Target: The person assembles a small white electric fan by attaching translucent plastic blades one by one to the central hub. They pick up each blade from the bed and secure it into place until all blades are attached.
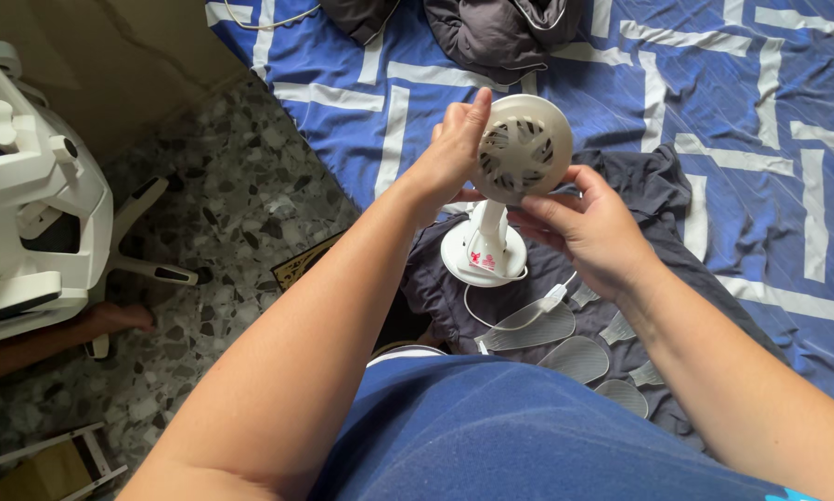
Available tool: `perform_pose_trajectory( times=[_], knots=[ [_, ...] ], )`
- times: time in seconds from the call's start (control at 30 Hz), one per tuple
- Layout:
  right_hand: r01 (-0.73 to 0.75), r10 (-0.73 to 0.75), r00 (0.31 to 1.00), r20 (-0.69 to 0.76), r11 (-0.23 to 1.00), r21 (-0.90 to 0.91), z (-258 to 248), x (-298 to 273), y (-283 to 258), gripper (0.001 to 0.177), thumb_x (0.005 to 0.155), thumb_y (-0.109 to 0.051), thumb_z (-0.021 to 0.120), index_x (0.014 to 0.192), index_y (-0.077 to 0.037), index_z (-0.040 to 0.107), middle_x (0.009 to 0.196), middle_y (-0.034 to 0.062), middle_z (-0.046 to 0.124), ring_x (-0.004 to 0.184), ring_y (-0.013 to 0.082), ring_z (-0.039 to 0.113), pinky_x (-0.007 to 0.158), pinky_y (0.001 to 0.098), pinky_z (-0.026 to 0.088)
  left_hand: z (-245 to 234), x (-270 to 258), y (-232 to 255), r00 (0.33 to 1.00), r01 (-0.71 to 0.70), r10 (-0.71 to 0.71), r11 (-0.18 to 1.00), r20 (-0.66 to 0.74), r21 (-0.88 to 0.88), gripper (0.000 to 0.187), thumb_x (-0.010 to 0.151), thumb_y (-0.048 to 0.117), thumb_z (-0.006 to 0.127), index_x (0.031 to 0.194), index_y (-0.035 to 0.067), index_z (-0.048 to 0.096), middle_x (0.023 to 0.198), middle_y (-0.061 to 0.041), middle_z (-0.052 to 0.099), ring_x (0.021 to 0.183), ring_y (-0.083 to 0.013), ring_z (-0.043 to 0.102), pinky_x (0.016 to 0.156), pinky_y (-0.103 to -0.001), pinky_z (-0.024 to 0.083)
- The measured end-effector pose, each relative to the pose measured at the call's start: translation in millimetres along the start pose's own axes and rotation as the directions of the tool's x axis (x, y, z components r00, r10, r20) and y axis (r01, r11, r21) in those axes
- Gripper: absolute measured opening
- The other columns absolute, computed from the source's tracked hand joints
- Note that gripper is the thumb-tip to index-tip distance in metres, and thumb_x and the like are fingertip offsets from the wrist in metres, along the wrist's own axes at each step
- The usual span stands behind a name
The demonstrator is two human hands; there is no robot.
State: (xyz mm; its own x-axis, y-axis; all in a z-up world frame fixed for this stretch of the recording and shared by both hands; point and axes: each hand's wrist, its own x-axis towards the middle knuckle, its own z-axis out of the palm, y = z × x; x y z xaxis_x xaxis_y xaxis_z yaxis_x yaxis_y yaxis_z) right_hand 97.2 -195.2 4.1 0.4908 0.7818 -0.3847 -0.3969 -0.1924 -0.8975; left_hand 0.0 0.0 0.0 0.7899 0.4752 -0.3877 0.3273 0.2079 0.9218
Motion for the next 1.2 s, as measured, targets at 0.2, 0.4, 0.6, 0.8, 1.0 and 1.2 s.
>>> perform_pose_trajectory(
  times=[0.2,0.4,0.6,0.8,1.0,1.2],
  knots=[
    [0.110,-0.121,0.990,-0.072,0.984,-0.142,3.9,-2.4,-13.0,0.058,0.092,-0.010,0.070,0.139,-0.011,0.037,0.119,0.0154,0.070,0.103,0.0230,0.072,0.090,0.0363,0.059,1.9,-1.9,-4.7,1.000,0.019,-0.019,0.987,0.001,-0.162,0.065,0.091,0.069,0.038,0.131,0.018,0.045,0.144,-0.007,0.038,0.124,-0.0270,0.055,0.090,-0.057,0.061],
    [0.160,-0.178,0.982,-0.055,0.956,-0.247,-3.4,-2.7,-19.0,0.062,0.096,-0.010,0.067,0.149,-0.012,0.035,0.120,0.0124,0.067,0.106,0.0170,0.069,0.088,0.0336,0.060,-5.7,6.9,-45.7,0.990,-0.057,0.097,0.937,0.100,-0.344,0.048,0.086,0.007,0.046,0.134,0.013,0.044,0.146,-0.008,0.049,0.101,-0.0300,0.071,0.091,-0.049,0.059],
    [0.166,-0.186,0.981,-0.049,0.948,-0.270,2.1,-7.1,-14.6,0.074,0.093,-0.006,0.068,0.156,-0.022,0.031,0.115,0.0098,0.063,0.105,0.0168,0.066,0.087,0.0346,0.061,5.4,38.6,-89.1,0.887,-0.462,0.457,0.880,0.069,0.106,0.062,0.083,0.006,0.075,0.140,0.009,0.050,0.143,-0.012,0.047,0.122,-0.0271,0.062,0.091,-0.038,0.062],
    [0.236,-0.243,0.970,0.018,0.917,-0.323,0.6,-14.2,-9.9,0.087,0.095,-0.004,0.067,0.165,-0.028,0.021,0.121,0.0120,0.064,0.109,0.0147,0.065,0.092,0.0351,0.060,17.2,65.4,-85.7,0.856,-0.494,0.517,0.826,-0.018,0.270,0.047,0.090,0.011,0.069,0.136,0.007,0.059,0.145,-0.011,0.054,0.129,-0.0248,0.059,0.105,-0.031,0.049],
    [0.251,-0.278,0.961,0.015,0.843,-0.476,-12.1,-16.2,3.8,0.085,0.096,-0.008,0.065,0.166,-0.024,0.019,0.119,0.0115,0.066,0.100,0.0190,0.067,0.088,0.0324,0.057,17.6,54.6,-68.8,0.918,-0.385,0.396,0.900,-0.018,0.205,0.044,0.090,0.017,0.068,0.131,0.005,0.060,0.127,-0.010,0.068,0.115,-0.0198,0.066,0.096,-0.032,0.053],
    [0.272,-0.308,0.946,0.098,0.593,-0.758,-23.7,-37.5,43.7,0.059,0.097,-0.006,0.071,0.151,-0.022,0.053,0.129,0.0082,0.068,0.104,0.0177,0.070,0.088,0.0314,0.057,14.4,54.6,-61.0,0.951,-0.308,0.310,0.949,-0.010,0.067,0.041,0.092,0.019,0.067,0.130,0.005,0.060,0.121,-0.010,0.070,0.108,-0.0165,0.066,0.093,-0.031,0.054]
  ],
)
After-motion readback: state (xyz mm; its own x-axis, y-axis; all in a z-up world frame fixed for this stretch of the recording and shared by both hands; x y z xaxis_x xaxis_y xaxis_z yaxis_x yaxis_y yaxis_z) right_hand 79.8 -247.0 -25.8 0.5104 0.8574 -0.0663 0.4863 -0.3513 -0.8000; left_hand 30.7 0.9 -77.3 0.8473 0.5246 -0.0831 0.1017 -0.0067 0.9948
